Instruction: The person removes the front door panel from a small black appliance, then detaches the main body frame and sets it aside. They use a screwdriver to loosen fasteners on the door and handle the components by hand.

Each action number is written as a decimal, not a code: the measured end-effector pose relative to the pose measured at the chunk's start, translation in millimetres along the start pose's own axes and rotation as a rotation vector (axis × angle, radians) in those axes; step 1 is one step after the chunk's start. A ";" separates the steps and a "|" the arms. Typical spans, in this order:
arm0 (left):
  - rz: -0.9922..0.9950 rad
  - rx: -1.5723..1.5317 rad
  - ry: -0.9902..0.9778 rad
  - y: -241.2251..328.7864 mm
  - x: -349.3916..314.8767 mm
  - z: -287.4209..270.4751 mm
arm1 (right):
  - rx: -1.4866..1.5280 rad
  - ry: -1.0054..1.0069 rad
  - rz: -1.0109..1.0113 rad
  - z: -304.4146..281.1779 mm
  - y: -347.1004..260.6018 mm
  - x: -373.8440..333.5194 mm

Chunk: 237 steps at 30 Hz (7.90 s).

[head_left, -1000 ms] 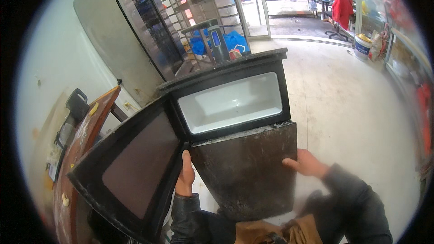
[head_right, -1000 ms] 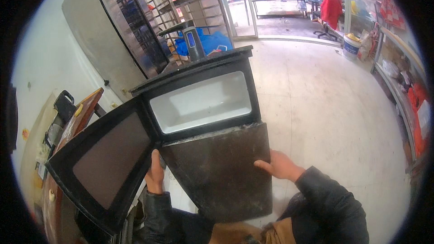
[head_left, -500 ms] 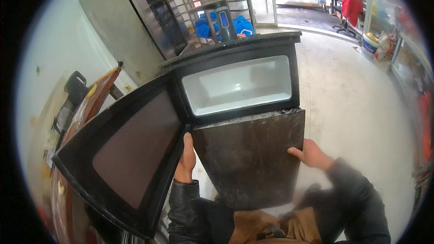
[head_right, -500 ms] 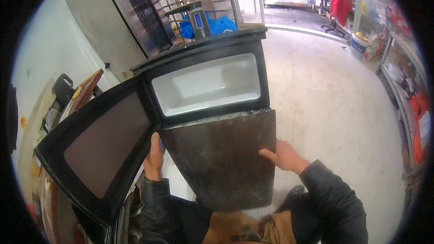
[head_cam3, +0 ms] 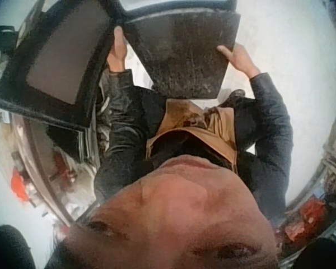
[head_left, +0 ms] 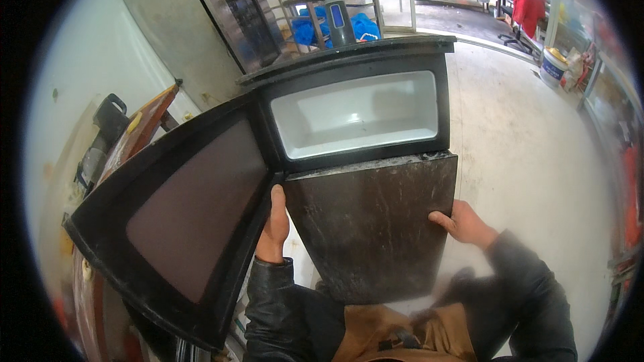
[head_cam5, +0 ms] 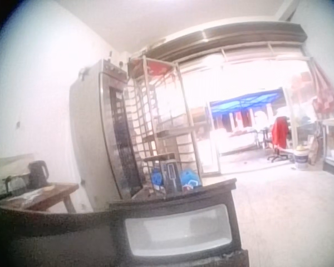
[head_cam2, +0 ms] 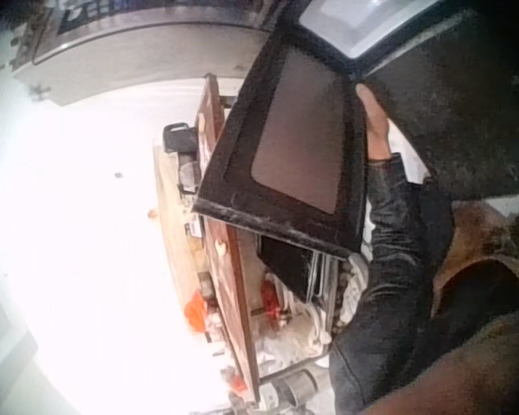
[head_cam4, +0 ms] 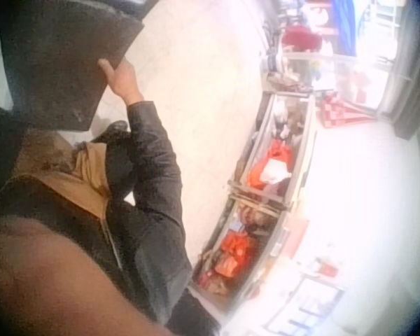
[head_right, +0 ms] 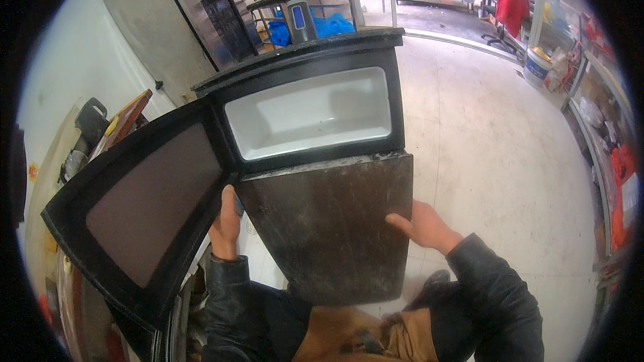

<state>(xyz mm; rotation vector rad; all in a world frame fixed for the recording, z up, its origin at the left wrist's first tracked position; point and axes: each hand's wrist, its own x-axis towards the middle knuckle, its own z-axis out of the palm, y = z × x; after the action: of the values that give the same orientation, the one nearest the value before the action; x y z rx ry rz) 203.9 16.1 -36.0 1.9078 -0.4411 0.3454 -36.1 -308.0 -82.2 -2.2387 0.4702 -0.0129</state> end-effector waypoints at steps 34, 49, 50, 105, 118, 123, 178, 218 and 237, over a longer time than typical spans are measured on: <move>0.007 -0.114 0.058 11.2 -1.9 1.6 | -0.010 0.034 -0.003 1.4 -1.9 -0.7; 0.068 -0.117 0.056 -2.2 3.1 -1.4 | 0.010 0.036 -0.019 2.6 -2.0 -1.1; 0.076 -0.110 0.064 -1.8 3.6 -2.8 | 0.020 0.026 0.001 2.7 -3.0 -0.9; 0.166 -0.048 0.115 10.2 0.5 1.6 | 0.032 -0.008 0.031 1.4 -0.4 0.0; 0.158 -0.033 0.099 -0.2 2.6 1.3 | -0.003 0.010 -0.016 -0.6 -3.5 -2.0; 0.104 -0.074 0.076 13.3 -2.6 1.6 | -0.025 0.007 0.028 -0.4 -5.3 -1.8; -0.030 -0.258 0.164 -22.4 11.8 -5.7 | -0.034 0.031 -0.086 7.3 21.5 5.0; -0.081 -0.060 0.026 4.2 9.8 -31.4 | 0.196 -0.029 -0.143 -10.9 27.7 -12.8; -0.020 -0.054 -0.036 9.0 7.0 -32.7 | 0.279 -0.028 -0.172 -8.9 33.1 -12.2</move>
<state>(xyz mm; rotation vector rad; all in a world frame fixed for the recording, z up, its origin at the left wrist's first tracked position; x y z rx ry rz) 205.0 42.5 -13.6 1.8666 -0.4510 0.2839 -59.8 -329.9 -99.0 -1.9953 0.2426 -0.1285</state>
